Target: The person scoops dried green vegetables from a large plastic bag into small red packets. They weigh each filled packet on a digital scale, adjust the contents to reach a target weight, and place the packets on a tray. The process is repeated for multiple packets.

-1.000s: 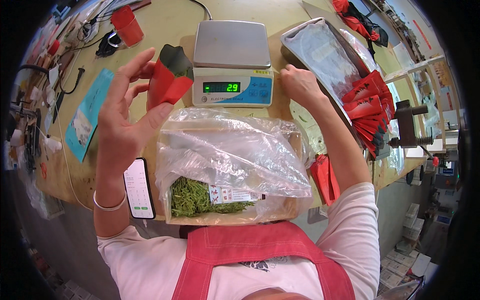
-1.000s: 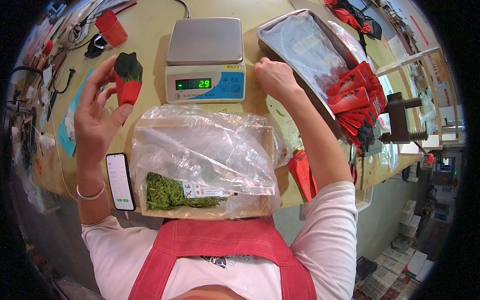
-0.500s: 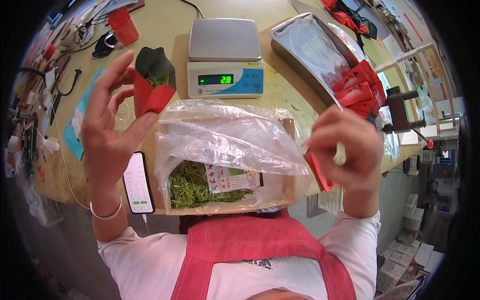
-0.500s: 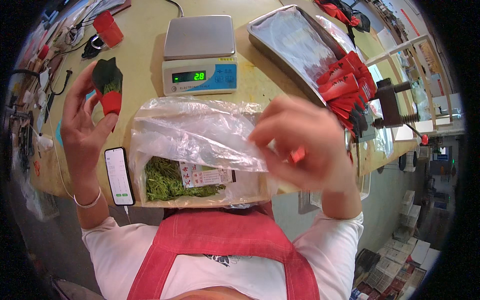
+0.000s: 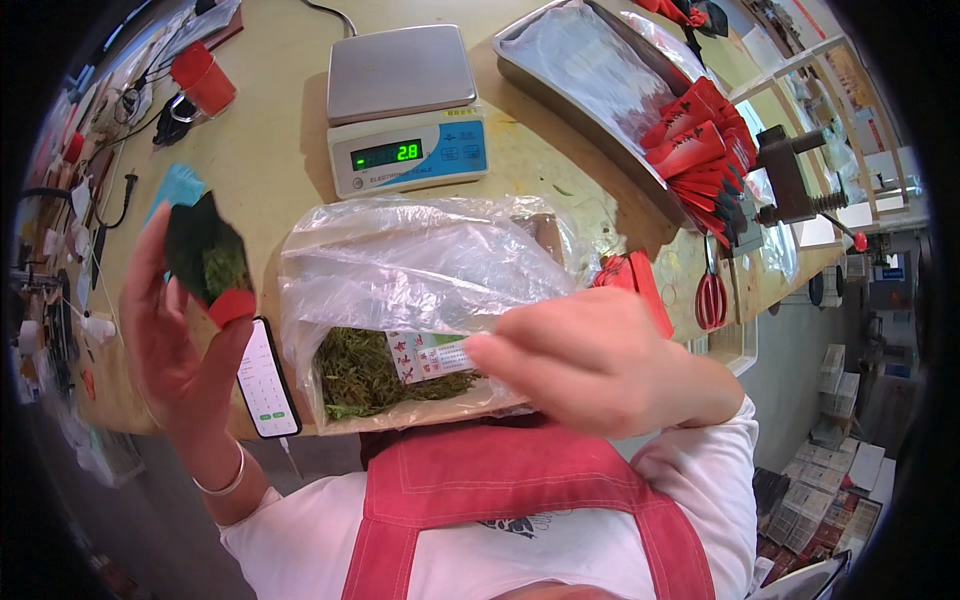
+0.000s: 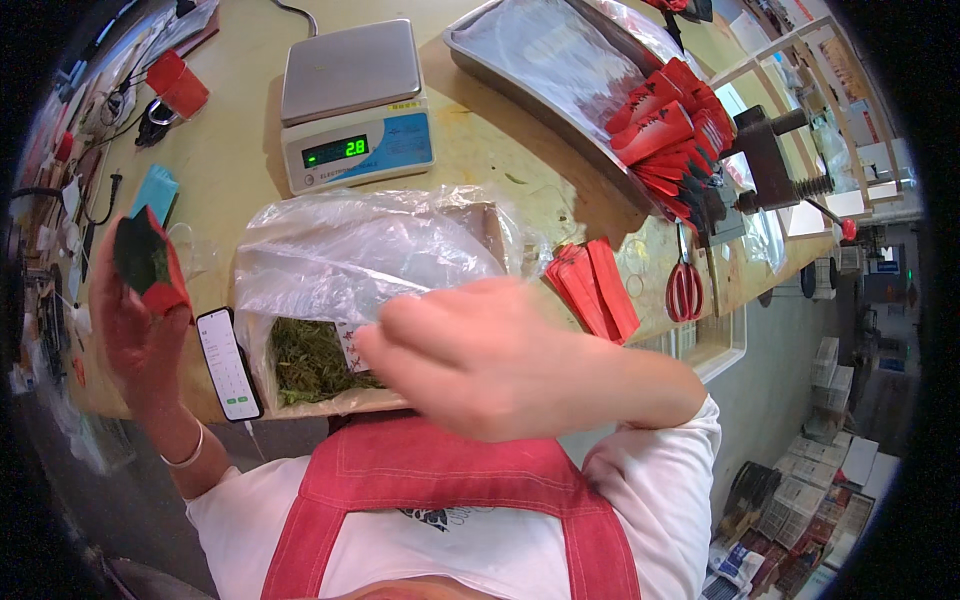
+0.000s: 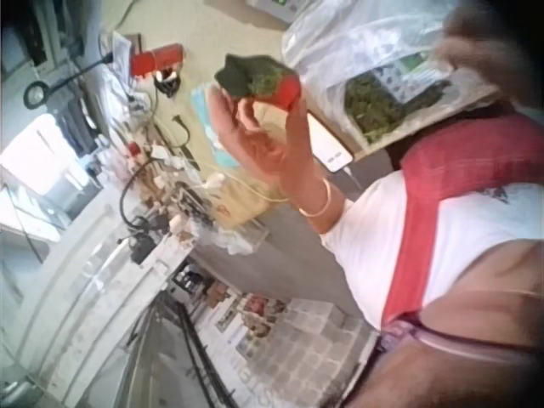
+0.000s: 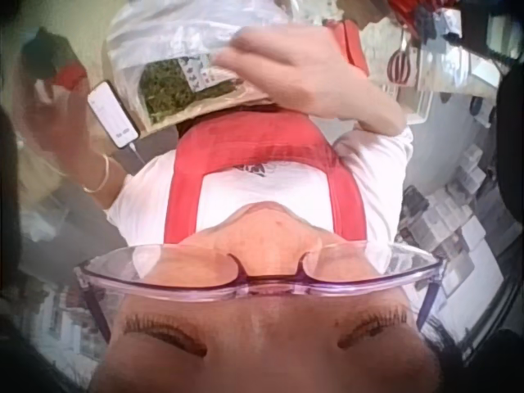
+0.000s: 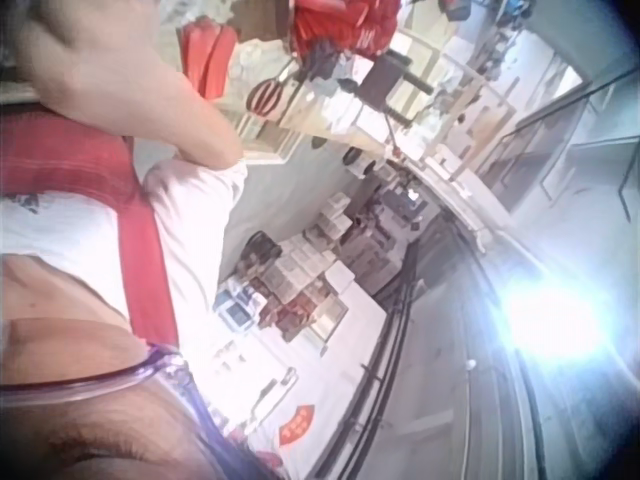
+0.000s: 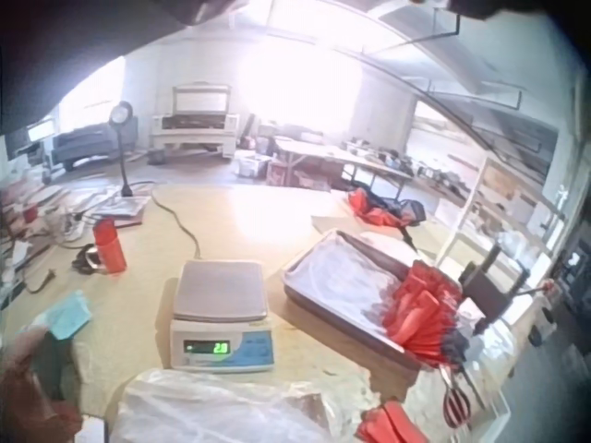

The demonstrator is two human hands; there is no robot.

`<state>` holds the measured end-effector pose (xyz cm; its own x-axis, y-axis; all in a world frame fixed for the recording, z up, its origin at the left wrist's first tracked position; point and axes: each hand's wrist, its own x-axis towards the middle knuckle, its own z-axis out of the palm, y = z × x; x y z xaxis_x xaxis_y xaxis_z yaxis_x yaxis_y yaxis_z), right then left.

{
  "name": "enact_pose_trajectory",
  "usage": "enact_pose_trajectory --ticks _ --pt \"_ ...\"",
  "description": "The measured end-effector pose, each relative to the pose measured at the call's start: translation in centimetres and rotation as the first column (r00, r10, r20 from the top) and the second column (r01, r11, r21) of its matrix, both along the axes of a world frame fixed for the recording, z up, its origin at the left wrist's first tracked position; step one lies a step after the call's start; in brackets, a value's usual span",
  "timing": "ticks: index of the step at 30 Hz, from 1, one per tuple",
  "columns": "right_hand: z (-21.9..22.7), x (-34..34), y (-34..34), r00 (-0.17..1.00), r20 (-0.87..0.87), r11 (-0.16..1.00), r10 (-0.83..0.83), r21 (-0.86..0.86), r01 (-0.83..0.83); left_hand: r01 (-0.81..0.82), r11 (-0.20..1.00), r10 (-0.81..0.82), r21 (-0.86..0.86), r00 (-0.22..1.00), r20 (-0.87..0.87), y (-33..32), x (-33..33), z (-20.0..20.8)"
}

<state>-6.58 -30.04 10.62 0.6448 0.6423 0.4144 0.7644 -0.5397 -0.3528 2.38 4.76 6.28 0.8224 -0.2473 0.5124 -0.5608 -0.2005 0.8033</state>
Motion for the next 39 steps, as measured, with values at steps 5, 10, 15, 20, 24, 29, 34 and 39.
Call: enact_pose_trajectory --ticks 5,10,15,20,24,29,34,39 --pt "-4.7 4.3 -7.9 0.814 -0.079 0.816 -0.576 -0.002 0.578 -0.079 0.997 0.079 0.018 0.997 -0.002 1.6 -1.4 0.7" --pt "-14.6 8.1 -12.9 0.741 0.036 0.605 -0.670 -0.551 0.574 -0.142 0.989 0.140 0.037 0.989 0.046 2.1 -1.3 0.6" --pt "-15.1 8.8 -12.1 0.810 0.153 0.591 -0.566 -0.610 0.528 -0.174 0.981 0.168 0.082 0.983 0.078 2.8 -1.3 -0.4" --pt "-15.0 10.5 -12.0 0.820 0.197 0.567 -0.538 -0.635 0.525 -0.215 0.953 0.181 0.213 0.969 0.168 2.6 -0.9 0.1" --pt "-14.5 14.9 -12.9 0.790 0.207 0.696 -0.577 -0.382 0.608 -0.154 0.987 0.154 0.033 0.988 0.003 1.4 -1.2 -0.2" --pt "-16.9 19.9 -11.7 0.819 0.196 0.744 -0.540 -0.343 0.573 -0.191 0.981 0.193 0.043 0.980 -0.054 1.7 -2.1 -0.2" --pt "-17.4 20.8 -11.9 0.828 0.139 0.725 -0.543 -0.419 0.546 -0.217 0.976 0.218 0.017 0.971 -0.094 1.7 -2.4 0.1" --pt "-15.6 22.0 -11.8 0.754 -0.136 0.718 -0.642 -0.450 0.530 -0.201 0.979 0.196 -0.022 0.971 -0.139 1.2 -2.3 0.2"
